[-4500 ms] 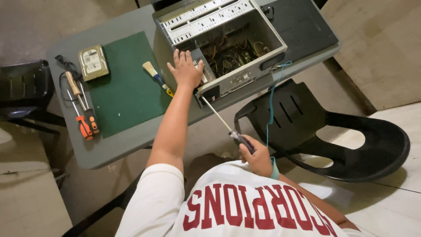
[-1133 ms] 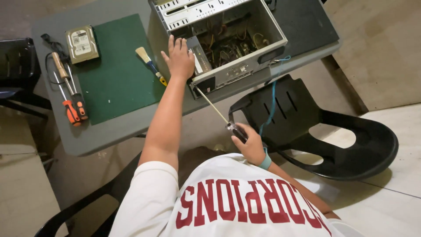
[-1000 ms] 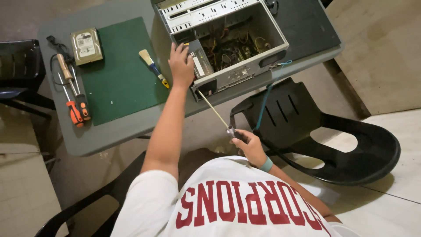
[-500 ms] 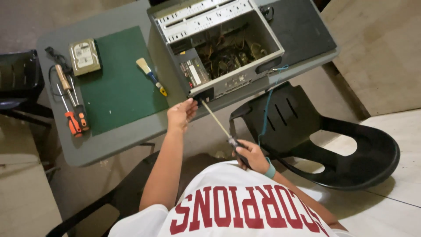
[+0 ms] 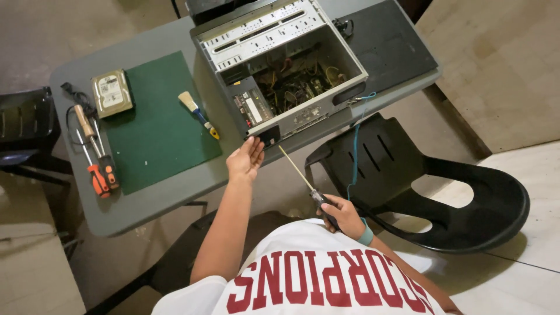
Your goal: Removing internal hardware components like a hard drive and power supply from a desktop computer case using a screwdriver.
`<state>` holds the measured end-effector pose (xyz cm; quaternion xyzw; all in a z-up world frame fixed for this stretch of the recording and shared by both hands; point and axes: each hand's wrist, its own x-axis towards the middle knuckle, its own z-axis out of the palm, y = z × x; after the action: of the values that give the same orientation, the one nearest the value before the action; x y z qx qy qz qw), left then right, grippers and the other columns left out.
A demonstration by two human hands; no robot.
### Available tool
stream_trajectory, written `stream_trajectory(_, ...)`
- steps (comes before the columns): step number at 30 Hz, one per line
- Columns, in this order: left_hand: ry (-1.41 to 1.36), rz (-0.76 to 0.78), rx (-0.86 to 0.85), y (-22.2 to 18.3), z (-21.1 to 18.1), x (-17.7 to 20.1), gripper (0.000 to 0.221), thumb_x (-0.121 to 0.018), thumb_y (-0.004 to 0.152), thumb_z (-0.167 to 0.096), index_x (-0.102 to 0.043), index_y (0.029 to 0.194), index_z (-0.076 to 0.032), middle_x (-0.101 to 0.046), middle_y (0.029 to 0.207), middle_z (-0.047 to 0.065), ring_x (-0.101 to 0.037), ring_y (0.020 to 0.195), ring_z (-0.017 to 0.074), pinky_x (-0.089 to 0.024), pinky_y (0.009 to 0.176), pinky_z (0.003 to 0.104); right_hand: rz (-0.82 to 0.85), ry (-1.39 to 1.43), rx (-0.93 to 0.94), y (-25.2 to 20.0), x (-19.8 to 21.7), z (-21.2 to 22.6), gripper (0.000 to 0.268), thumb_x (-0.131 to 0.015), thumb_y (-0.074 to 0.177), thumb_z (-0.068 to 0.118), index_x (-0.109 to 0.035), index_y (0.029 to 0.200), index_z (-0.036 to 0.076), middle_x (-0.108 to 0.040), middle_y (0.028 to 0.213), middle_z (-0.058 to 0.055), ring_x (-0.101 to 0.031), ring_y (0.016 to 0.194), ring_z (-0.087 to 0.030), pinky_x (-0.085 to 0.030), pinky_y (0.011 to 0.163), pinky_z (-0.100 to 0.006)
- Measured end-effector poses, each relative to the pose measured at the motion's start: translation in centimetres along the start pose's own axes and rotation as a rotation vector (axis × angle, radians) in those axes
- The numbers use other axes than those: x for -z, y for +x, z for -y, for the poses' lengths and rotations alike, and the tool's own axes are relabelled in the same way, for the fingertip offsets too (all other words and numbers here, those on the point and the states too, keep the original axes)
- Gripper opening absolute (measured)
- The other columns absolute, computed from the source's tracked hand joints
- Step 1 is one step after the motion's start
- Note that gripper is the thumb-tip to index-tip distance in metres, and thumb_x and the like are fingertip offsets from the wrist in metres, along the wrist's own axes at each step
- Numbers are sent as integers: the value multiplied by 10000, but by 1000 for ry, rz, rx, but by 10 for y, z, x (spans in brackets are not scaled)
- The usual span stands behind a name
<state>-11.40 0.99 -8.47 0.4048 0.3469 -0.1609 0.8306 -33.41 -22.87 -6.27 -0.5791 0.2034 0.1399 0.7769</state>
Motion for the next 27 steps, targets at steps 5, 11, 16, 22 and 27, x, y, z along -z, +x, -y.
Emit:
stream_trajectory(5,10,-19,-26,-1,3,-2,190,-776,895,-153,-677,1042,-85,-789,994,99,-785,893,261,-589,882,426,-79,45,8,-4,2,2,416,-599,929,34,-590,1333,-62,-668,727,-317,-522,296,-264,-397,238,-314)
stream_trajectory(11,-109,-38,-27,12,14,-2,147,-735,921,-137,-623,997,-78,-775,880,98,-786,846,293,-598,877,469,-108,38,-15,-4,1,4,427,-611,927,43,-599,1341,-60,-682,805,-307,-551,343,-249,-398,247,-305)
stream_trajectory(16,-187,-36,-9,20,15,-1,128,-718,917,-108,-599,935,-64,-753,788,99,-783,798,296,-616,853,480,-100,-6,-22,2,0,2,422,-628,929,83,-619,1339,-18,-673,727,-271,-517,295,-246,-364,226,-307)
stream_trajectory(22,-172,7,16,15,13,-1,121,-730,865,-65,-622,814,-52,-732,737,94,-778,766,269,-626,846,465,-33,-210,14,-1,-10,11,439,-663,909,61,-619,1338,-22,-609,512,-232,-525,288,-275,-402,262,-321)
stream_trajectory(27,-182,33,8,12,15,1,120,-692,931,-127,-623,853,-68,-713,732,67,-770,753,254,-633,840,446,-38,-212,9,-1,-11,11,427,-633,920,53,-619,1341,-20,-706,688,-276,-541,312,-243,-433,287,-312)
